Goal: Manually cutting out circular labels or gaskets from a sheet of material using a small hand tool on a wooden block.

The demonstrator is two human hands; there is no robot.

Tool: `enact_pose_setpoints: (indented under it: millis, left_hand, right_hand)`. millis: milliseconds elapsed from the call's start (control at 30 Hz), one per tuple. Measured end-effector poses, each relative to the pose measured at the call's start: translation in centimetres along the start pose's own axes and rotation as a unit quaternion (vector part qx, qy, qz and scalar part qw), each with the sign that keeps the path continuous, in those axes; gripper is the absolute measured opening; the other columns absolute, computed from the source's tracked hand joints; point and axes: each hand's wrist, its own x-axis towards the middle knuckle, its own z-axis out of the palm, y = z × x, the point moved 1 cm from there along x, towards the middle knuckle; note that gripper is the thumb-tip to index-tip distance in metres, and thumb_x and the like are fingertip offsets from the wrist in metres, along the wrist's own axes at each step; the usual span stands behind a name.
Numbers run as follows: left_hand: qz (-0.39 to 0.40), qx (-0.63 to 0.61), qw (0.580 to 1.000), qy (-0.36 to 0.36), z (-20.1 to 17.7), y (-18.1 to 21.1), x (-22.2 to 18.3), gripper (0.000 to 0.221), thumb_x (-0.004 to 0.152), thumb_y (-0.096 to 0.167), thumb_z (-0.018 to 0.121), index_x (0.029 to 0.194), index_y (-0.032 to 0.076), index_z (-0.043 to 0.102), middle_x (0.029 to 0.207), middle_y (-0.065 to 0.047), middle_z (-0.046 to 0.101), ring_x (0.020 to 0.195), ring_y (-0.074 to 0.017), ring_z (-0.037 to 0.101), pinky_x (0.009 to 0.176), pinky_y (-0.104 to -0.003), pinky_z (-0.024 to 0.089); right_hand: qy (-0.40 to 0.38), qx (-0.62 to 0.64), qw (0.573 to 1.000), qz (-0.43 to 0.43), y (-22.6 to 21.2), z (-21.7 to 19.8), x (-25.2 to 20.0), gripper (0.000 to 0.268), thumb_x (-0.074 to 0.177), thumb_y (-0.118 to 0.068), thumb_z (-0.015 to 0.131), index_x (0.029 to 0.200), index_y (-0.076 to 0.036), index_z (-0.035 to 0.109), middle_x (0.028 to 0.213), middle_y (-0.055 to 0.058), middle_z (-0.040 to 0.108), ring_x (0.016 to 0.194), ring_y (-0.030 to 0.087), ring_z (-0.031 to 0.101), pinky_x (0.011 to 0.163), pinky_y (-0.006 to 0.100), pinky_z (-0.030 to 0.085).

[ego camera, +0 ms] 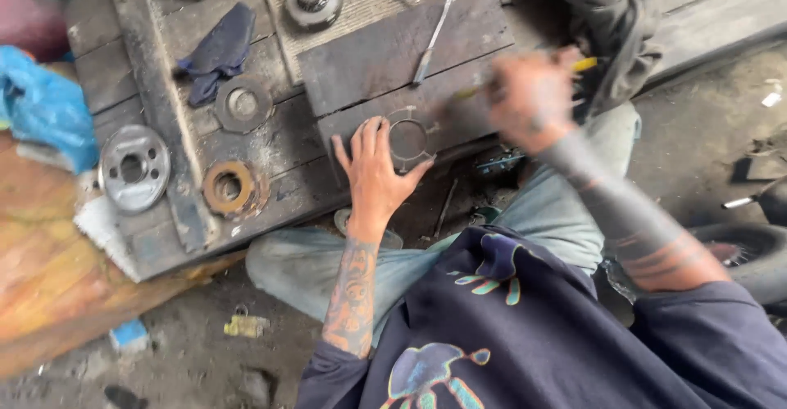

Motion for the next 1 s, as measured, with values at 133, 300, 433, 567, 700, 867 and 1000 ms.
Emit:
enact_pose_setpoints:
  millis: [133,300,433,567,700,867,1000]
  left_hand:
    - [-0.014,-0.011,1.000,-0.017,0.1,0.2,-0.4,0.085,0.067,0.047,0.091,0.131,0.001,0.058,0.138,-0.015,0.053,0.131,-0.0360,0.049,0.115,-0.075,0.016]
    - [-0.017,0.003,1.000,0.009,-0.1,0.4,-0.3,0.084,0.068,0.054,0.085,0.128,0.001,0.058,0.141,-0.016,0.051,0.130,-0.0358,0.047,0.117,-0.072,0.012]
    - [-0.024,0.004,1.000,0.016,0.2,0.9,-0.4,0.080,0.071,0.055,0.086,0.126,0.003,0.059,0.140,-0.014,0.051,0.130,-0.0331,0.049,0.116,-0.074,0.012]
    - [-0.016,0.002,1.000,0.019,0.4,1.0,0.1,0.080,0.070,0.053,0.086,0.123,0.000,0.059,0.137,-0.018,0.051,0.127,-0.0364,0.048,0.118,-0.071,0.012]
    - [-0.024,0.008,1.000,0.013,-0.5,1.4,-0.1,0.079,0.072,0.059,0.082,0.120,0.000,0.060,0.134,-0.017,0.051,0.126,-0.0373,0.048,0.115,-0.074,0.014]
    - [-0.009,0.010,1.000,0.025,0.3,1.1,0.1,0.079,0.071,0.054,0.086,0.121,-0.001,0.059,0.136,-0.019,0.051,0.127,-0.0378,0.048,0.116,-0.073,0.014]
    - [-0.017,-0.011,0.999,0.035,0.8,1.3,-0.1,0.080,0.071,0.055,0.086,0.122,-0.001,0.058,0.139,-0.017,0.049,0.129,-0.0362,0.046,0.118,-0.073,0.010]
  right_hand:
    - [-0.051,0.159,0.983,-0.071,-2.6,-0.8,-2.7,0.018,0.075,-0.037,0.075,0.082,-0.025,0.064,0.076,-0.001,0.068,0.084,0.025,0.069,0.096,0.057,0.041]
    - [-0.001,0.146,0.985,-0.093,-3.5,-3.3,-1.6,0.010,0.078,-0.023,0.068,0.078,-0.016,0.061,0.071,0.010,0.066,0.063,0.036,0.059,0.084,0.051,0.038]
    - [-0.029,0.167,0.982,-0.080,-0.9,-3.0,-1.6,0.012,0.087,-0.023,0.072,0.081,-0.020,0.062,0.074,-0.001,0.064,0.070,0.024,0.062,0.089,0.048,0.032]
    - [0.079,0.138,0.983,-0.094,-3.3,-3.4,-2.3,0.017,0.087,-0.019,0.076,0.092,-0.014,0.060,0.080,0.002,0.068,0.076,0.025,0.063,0.091,0.046,0.035]
    - [0.063,0.020,0.995,-0.080,1.3,-0.6,-1.1,0.012,0.088,-0.027,0.068,0.086,-0.019,0.060,0.070,0.007,0.062,0.063,0.029,0.056,0.090,0.050,0.035]
    - [0.010,0.097,0.990,-0.099,-2.4,-2.4,-1.0,0.009,0.084,-0.026,0.066,0.081,-0.018,0.061,0.067,0.007,0.063,0.059,0.032,0.056,0.086,0.051,0.036]
    - [0.108,0.037,0.989,-0.094,1.7,-2.9,0.0,0.016,0.084,-0.019,0.077,0.087,-0.015,0.062,0.078,0.002,0.068,0.072,0.025,0.060,0.095,0.046,0.035]
